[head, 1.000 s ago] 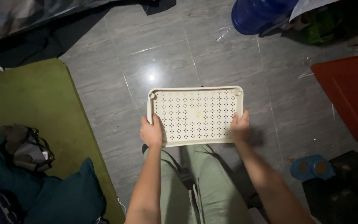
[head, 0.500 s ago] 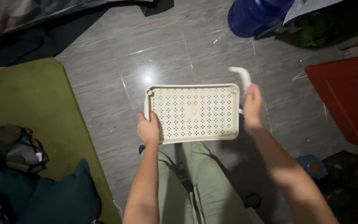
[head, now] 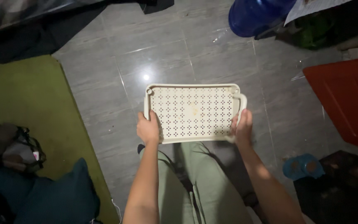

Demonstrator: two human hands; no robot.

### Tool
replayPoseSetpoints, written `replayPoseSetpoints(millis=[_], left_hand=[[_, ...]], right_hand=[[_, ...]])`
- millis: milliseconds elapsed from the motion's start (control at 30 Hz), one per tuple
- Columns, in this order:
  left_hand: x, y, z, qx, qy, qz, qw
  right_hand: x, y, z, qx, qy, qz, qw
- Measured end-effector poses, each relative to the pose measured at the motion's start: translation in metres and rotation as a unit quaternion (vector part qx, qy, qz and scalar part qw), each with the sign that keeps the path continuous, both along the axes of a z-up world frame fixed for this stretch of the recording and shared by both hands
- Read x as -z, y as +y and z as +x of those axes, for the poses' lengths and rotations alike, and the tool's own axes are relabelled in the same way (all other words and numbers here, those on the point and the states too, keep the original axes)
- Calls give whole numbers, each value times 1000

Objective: The person assembles a white plastic rolling shelf by stacking perforated trays, inserting the frame with wheels, and securing the wheels to the base. The person then lifts and orients the assembled unit upright.

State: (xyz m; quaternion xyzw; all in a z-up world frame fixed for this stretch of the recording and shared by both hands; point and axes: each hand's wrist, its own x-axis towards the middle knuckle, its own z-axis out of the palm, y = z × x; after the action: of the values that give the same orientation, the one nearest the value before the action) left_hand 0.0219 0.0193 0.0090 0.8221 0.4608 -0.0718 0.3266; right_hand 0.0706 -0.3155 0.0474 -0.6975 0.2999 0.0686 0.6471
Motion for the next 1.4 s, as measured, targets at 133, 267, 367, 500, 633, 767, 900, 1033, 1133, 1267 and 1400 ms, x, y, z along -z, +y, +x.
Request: replayPoseSetpoints(millis=[133,267,367,500,633,767,900,1033,1133,1267,1400], left_hand=[[-1,1,0,-7,-11,-4,1000],[-3,0,1,-10,-14,-4,1000],[-4,-5,-2,-14,-1,4,1000],[-4,-14,-9,-16,-5,6,1000],[-5,-11,-6,-13,-2,1,1000],[-7,-11,-6,-15,-12,-6,1000],[-8,-12,-5,-23,-6,-2,1000],[-7,-11,-6,-12,0,-1,1000],[-6,-17,-6,-11,-3,-4,1000],[-6,-24,-3,-1,4,4,1000],[-5,-25,-5,1,-19,-7,1000]], right_hand=[[0,-16,4,7,49,-16,999],[1,-22,14,-17,11,2,1000],[4,-20,16,-60,2,-25,998],[12,-22,17,-90,-47,-102,990],[6,-26,16,-69,10,-106,992],[10,-30,13,-85,-20,-105,991],[22,-29,10,-89,-34,-150,984],[15,-29,11,-78,-10,-129,989],[5,-29,13,-73,10,-130,989],[-13,-26,10,-64,22,-134,989],[-28,-24,7,-48,63,-126,989]])
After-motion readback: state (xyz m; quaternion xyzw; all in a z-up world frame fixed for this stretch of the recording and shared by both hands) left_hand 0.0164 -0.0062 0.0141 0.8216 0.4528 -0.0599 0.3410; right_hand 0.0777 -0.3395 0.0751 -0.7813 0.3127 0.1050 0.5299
